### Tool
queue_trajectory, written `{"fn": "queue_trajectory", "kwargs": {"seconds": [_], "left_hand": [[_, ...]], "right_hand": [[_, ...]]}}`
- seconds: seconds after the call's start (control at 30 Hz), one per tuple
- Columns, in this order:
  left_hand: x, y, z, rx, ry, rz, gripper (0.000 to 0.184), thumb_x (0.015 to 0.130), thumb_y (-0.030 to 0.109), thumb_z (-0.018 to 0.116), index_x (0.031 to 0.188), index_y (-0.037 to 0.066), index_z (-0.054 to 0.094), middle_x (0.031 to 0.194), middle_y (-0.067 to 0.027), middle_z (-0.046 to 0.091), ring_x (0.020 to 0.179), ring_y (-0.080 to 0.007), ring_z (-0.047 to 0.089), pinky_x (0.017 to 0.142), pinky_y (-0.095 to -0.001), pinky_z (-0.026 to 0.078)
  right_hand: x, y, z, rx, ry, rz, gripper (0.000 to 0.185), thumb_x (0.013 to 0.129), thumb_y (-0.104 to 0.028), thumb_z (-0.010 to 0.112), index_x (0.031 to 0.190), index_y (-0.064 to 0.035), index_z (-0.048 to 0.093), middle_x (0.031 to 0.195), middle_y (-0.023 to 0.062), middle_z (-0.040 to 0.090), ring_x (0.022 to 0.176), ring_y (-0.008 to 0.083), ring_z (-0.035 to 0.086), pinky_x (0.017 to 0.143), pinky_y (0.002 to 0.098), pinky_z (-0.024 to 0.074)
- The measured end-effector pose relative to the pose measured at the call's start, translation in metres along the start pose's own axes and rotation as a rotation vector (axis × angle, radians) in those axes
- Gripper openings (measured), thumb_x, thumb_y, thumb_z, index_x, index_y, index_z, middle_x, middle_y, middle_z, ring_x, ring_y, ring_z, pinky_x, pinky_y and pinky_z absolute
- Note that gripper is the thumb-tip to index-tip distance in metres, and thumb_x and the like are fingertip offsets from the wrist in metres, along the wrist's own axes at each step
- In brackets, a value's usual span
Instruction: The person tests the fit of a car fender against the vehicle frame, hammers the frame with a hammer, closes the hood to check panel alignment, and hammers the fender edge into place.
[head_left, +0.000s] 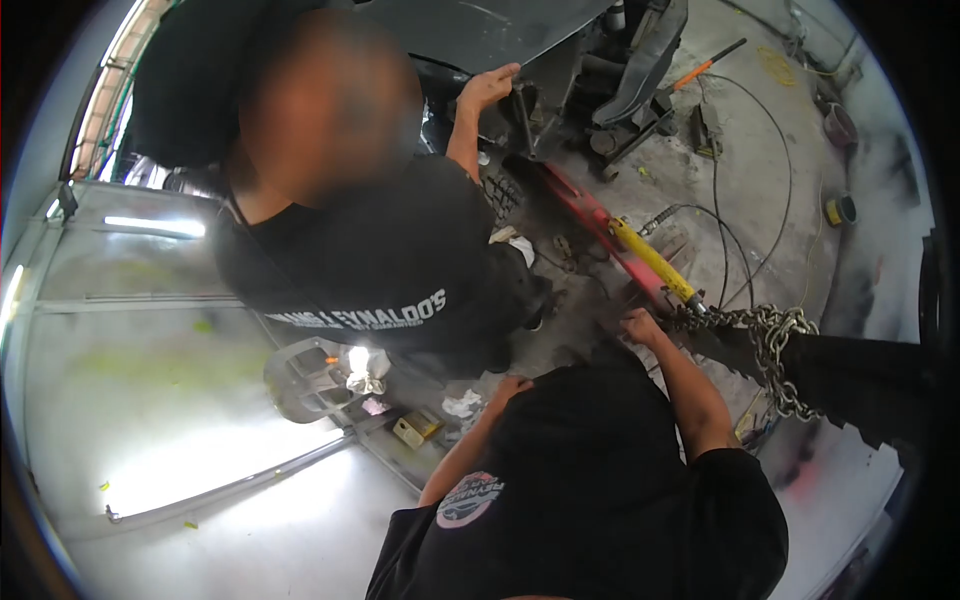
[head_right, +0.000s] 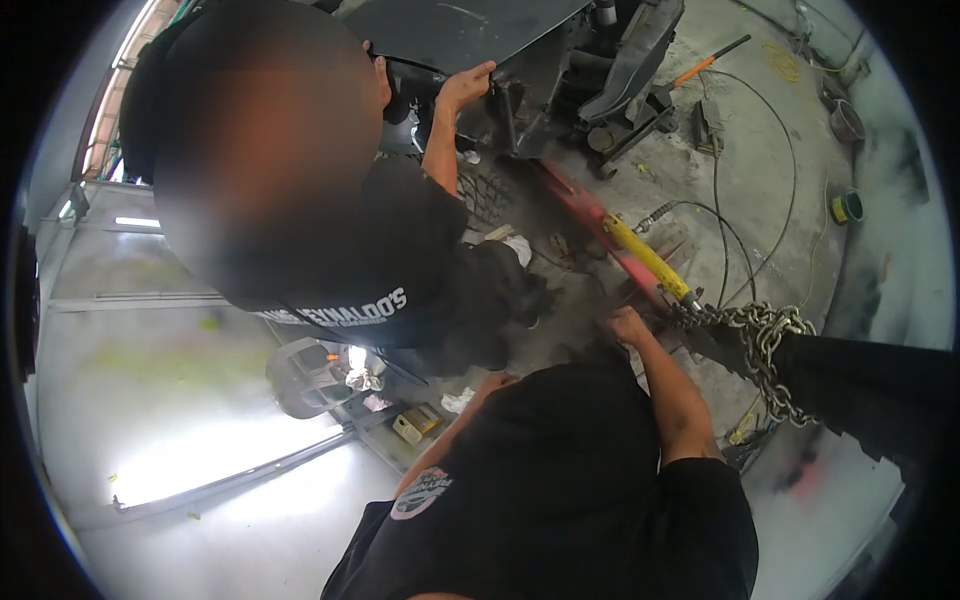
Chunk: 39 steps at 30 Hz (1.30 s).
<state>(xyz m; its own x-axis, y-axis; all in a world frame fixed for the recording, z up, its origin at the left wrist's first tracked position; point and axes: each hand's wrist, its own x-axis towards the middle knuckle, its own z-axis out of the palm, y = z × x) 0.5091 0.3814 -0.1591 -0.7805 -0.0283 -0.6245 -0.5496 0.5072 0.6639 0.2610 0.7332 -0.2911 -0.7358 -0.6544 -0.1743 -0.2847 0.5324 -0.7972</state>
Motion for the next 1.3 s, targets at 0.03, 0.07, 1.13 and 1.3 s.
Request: {"fn": "queue_trajectory", "kwargs": {"seconds": [0.03, 0.07, 1.13, 1.3], "left_hand": [[-0.005, 0.0, -0.002, -0.014, 0.006, 0.008, 0.041, 0.094, 0.037, 0.063, 0.109, 0.0, 0.075, 0.106, -0.0244, 0.073, 0.104, -0.0404, 0.07, 0.089, -0.0479, 0.052], [-0.009, -0.002, -0.004, -0.028, 0.011, 0.015, 0.042, 0.094, 0.038, 0.063, 0.108, 0.0, 0.075, 0.105, -0.0248, 0.073, 0.103, -0.0407, 0.07, 0.088, -0.0482, 0.052], [-0.003, -0.055, -0.032, 0.072, -0.242, 0.038, 0.042, 0.1, 0.037, 0.062, 0.117, -0.001, 0.066, 0.119, -0.0206, 0.066, 0.106, -0.0314, 0.065, 0.087, -0.041, 0.049], [0.001, -0.033, -0.041, 0.069, -0.371, 0.078, 0.052, 0.101, 0.042, 0.057, 0.133, 0.001, 0.052, 0.137, -0.0187, 0.049, 0.124, -0.0273, 0.049, 0.1, -0.042, 0.04]], "right_hand": [[-0.002, -0.022, -0.007, 0.232, -0.022, 0.335, 0.028, 0.087, -0.021, 0.066, 0.094, 0.0059, 0.073, 0.085, 0.0221, 0.074, 0.077, 0.0388, 0.072, 0.071, 0.0441, 0.059], [-0.003, -0.028, -0.007, 0.229, -0.016, 0.34, 0.028, 0.087, -0.021, 0.066, 0.094, 0.0059, 0.073, 0.085, 0.0221, 0.074, 0.077, 0.0388, 0.072, 0.071, 0.0441, 0.059], [-0.058, -0.004, 0.063, 0.147, -0.009, 0.214, 0.033, 0.088, -0.016, 0.063, 0.112, 0.0032, 0.074, 0.098, 0.0255, 0.075, 0.087, 0.0349, 0.075, 0.077, 0.0411, 0.0602], [-0.008, -0.054, 0.018, 0.001, 0.127, 0.315, 0.034, 0.085, -0.022, 0.064, 0.105, 0.0039, 0.074, 0.107, 0.03, 0.071, 0.104, 0.0449, 0.068, 0.091, 0.0464, 0.0538]]}}
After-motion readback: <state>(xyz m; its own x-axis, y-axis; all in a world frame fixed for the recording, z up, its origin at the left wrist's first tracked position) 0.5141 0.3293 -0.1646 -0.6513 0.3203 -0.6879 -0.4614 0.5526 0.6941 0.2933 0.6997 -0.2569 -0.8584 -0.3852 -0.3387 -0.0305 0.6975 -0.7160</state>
